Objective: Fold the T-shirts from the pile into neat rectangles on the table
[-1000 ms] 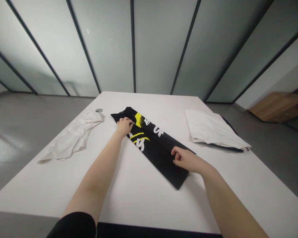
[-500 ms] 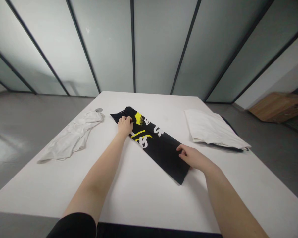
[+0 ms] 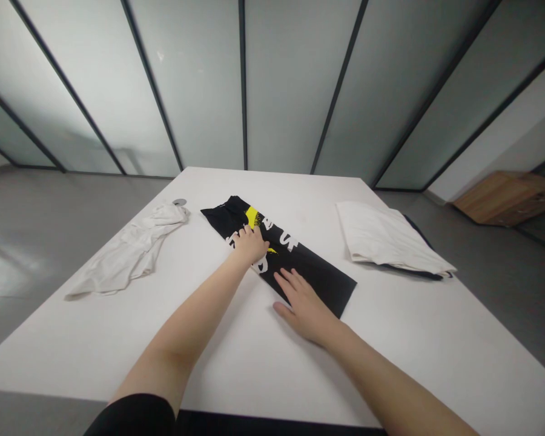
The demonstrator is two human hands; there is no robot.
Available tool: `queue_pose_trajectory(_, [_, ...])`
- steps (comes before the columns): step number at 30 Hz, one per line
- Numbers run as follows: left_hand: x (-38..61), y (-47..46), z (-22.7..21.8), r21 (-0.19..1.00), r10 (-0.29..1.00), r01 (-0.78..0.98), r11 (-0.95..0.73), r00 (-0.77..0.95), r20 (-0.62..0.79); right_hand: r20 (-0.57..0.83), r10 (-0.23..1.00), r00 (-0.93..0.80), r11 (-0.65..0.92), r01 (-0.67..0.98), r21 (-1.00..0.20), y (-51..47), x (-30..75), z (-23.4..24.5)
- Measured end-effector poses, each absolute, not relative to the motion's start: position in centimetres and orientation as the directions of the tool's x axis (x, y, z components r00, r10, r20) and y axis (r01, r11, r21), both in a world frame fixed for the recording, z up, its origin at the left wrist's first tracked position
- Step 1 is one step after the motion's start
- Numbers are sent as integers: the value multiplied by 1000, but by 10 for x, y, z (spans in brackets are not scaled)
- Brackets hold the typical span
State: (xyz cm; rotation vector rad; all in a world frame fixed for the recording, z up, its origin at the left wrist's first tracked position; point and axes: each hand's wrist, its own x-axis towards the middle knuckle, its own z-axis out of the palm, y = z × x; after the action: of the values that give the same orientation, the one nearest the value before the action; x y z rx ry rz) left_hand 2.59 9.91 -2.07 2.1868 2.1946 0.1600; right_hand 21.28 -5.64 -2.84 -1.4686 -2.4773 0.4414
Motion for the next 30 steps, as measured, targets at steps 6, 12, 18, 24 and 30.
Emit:
queue_pose_trajectory(6, [30, 100, -46, 151, 992, 983, 105, -114, 55, -117, 865, -489, 439, 847, -299, -59, 211, -32])
queue_pose_trajectory(12, [-13, 128, -45, 224, 972, 965, 138, -175, 155, -38, 901, -431, 399, 861, -315, -54, 214, -25])
queue_pose_trajectory(18, [-54, 144, -47, 269, 965, 952, 149, -200, 172, -21, 928, -371, 352, 896, -272, -50, 221, -6])
queue_pose_trajectory(24, [-41, 138, -45, 165, 970, 974, 157, -183, 160, -96, 843, -529, 446, 788, -424, -47, 236, 1])
queue_pose_trajectory(30, [-22, 135, -43, 142, 984, 984, 110, -127, 120, -170, 790, -589, 479, 766, -428, -46, 250, 5])
